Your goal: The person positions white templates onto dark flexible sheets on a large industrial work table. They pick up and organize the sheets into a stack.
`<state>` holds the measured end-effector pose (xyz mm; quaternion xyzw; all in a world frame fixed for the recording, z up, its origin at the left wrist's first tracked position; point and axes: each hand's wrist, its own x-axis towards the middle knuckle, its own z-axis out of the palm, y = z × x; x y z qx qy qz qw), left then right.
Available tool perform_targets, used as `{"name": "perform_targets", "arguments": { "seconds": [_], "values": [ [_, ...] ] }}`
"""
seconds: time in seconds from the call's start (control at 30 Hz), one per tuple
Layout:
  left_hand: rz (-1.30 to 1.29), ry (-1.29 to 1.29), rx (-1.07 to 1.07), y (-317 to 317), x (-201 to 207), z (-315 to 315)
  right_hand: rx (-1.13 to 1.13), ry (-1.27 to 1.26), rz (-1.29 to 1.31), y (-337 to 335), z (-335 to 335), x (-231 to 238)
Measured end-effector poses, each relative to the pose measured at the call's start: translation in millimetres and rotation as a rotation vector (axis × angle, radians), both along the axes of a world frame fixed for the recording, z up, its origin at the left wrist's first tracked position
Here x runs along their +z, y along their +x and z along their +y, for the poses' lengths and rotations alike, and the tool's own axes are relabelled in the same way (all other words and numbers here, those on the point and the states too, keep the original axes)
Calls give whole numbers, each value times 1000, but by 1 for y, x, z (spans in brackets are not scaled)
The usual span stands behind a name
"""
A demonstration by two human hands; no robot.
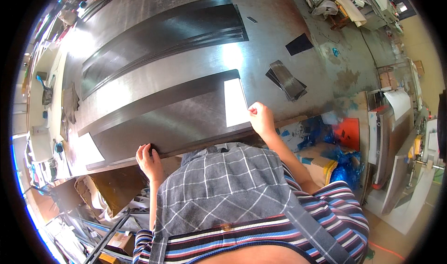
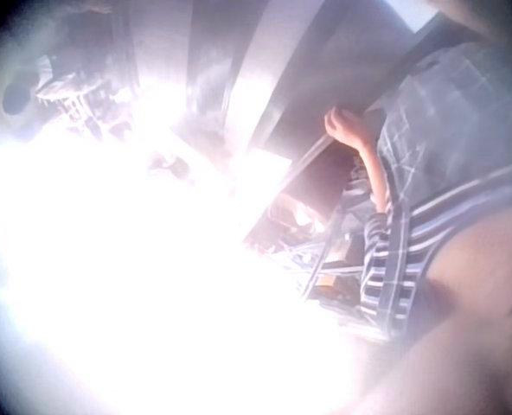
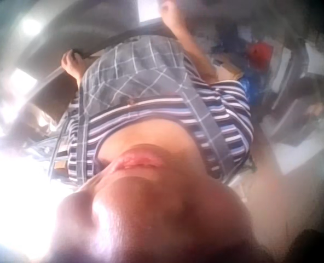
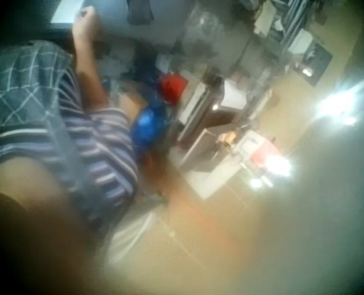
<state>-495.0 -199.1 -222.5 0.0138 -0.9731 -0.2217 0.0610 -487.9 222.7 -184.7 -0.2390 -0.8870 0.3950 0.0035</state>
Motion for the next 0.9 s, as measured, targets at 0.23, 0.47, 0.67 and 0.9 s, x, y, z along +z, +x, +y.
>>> {"name": "perform_targets", "arguments": {
  "seconds": [0.23, 0.47, 0.67, 0.9],
  "values": [
    [-33, -93, -9, 0, 5, 7, 0, 75, -36, 3, 2, 5],
    [-21, -100, -20, -3, -5, 4, 18, 96, -5, 5, 2, 3],
    [178, 223, 111, -7, 13, 26, -34, 76, -83, -3, 23, 17],
    [248, 267, 112, -27, 28, 32, -212, 664, -115, -26, 148, 30]
  ]
}}
